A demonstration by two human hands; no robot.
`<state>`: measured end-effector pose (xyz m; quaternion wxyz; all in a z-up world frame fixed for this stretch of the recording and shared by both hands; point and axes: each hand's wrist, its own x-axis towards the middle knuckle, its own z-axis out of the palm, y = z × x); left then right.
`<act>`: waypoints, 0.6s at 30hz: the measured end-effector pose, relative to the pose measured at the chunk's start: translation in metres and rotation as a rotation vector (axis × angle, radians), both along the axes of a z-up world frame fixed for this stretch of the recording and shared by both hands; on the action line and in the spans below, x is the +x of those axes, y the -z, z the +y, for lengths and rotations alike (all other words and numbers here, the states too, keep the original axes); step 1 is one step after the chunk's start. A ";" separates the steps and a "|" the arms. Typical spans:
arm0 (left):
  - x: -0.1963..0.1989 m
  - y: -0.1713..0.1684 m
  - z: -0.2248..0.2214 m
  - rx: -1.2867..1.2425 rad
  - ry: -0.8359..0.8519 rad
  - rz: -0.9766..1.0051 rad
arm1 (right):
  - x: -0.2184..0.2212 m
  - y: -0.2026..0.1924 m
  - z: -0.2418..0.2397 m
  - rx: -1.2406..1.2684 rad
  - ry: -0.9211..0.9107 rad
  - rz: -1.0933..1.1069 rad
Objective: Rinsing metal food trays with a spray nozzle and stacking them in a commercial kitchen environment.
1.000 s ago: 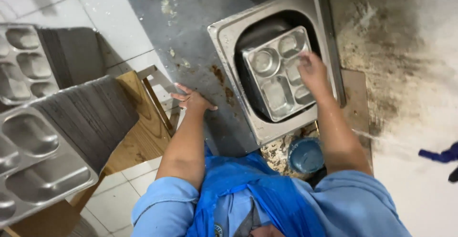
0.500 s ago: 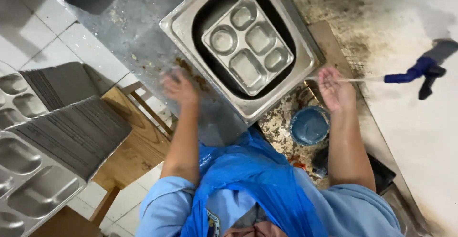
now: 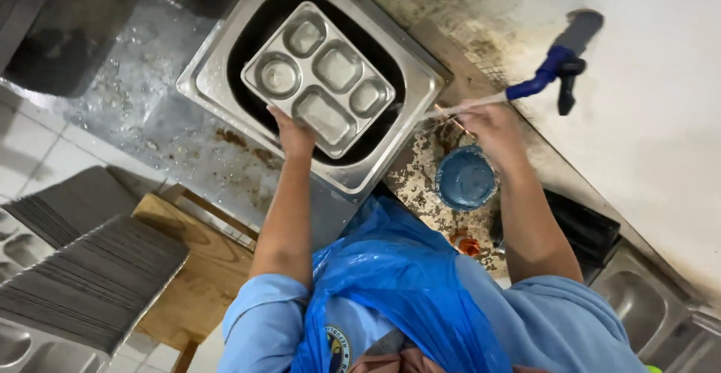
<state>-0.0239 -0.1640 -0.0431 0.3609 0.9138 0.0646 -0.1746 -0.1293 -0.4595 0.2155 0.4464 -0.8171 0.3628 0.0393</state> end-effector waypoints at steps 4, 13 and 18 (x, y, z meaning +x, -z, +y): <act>0.004 -0.002 0.014 -0.034 0.040 0.027 | -0.027 -0.015 -0.028 -0.013 0.422 -0.494; -0.046 -0.011 0.005 0.085 0.335 -0.425 | -0.028 -0.082 -0.009 -0.300 0.039 -0.767; -0.063 0.009 0.006 0.202 0.568 -0.627 | -0.026 -0.075 -0.014 -0.291 -0.016 -0.805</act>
